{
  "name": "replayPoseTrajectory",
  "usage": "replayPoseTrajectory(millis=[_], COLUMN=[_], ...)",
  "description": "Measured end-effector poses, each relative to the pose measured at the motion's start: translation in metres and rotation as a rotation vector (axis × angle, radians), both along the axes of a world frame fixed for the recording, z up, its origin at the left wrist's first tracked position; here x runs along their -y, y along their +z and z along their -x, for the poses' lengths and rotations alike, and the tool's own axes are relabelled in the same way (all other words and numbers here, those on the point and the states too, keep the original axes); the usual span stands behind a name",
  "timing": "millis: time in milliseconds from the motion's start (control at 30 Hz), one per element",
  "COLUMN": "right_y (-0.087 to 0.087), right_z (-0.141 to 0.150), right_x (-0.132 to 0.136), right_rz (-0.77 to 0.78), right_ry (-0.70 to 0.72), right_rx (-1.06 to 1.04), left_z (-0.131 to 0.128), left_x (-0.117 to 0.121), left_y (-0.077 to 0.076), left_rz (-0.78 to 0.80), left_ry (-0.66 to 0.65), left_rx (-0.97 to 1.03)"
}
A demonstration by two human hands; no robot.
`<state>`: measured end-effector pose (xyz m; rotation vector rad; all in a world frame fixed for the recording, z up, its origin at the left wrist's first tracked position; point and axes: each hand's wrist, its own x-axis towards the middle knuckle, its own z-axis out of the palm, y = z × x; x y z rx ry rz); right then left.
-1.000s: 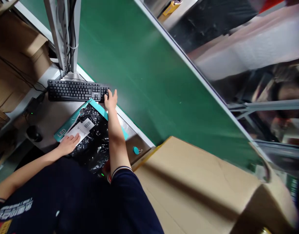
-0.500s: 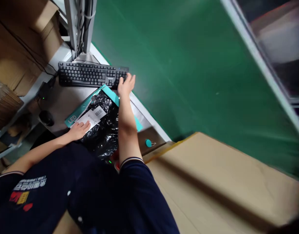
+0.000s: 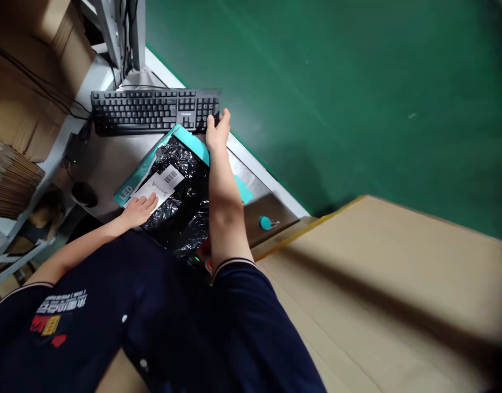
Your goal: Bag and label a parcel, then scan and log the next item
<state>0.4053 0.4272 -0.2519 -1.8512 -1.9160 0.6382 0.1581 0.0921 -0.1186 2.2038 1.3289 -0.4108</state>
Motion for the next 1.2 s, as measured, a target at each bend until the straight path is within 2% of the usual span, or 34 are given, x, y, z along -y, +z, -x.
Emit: replayPoseTrajectory(millis=[167, 433, 567, 800, 967, 1067, 1200], right_y=[0.02, 0.057, 0.065, 0.074, 0.093, 0.098, 0.102], right_z=[0.011, 0.026, 0.028, 0.029, 0.022, 0.015, 0.015], right_x=[0.01, 0.009, 0.006, 0.008, 0.027, 0.042, 0.05], right_rz=[0.122, 0.106, 0.077, 0.035, -0.105, -0.059, 0.008], right_ry=[-0.073, -0.078, -0.109, -0.15, -0.02, 0.098, 0.135], right_rx=[-0.014, -0.03, -0.051, -0.025, 0.027, 0.115, 0.181], left_z=[0.002, 0.007, 0.011, 0.012, 0.012, 0.01, 0.009], left_x=[-0.002, -0.016, -0.022, -0.02, -0.01, -0.004, 0.001], left_y=[0.001, -0.01, -0.013, -0.019, -0.026, -0.031, -0.033], left_rz=[-0.018, -0.085, -0.153, -0.171, -0.199, -0.225, -0.252], left_ry=[-0.02, -0.108, -0.166, -0.133, -0.109, -0.109, -0.097], left_rx=[-0.04, -0.154, -0.206, -0.198, -0.148, -0.118, -0.094])
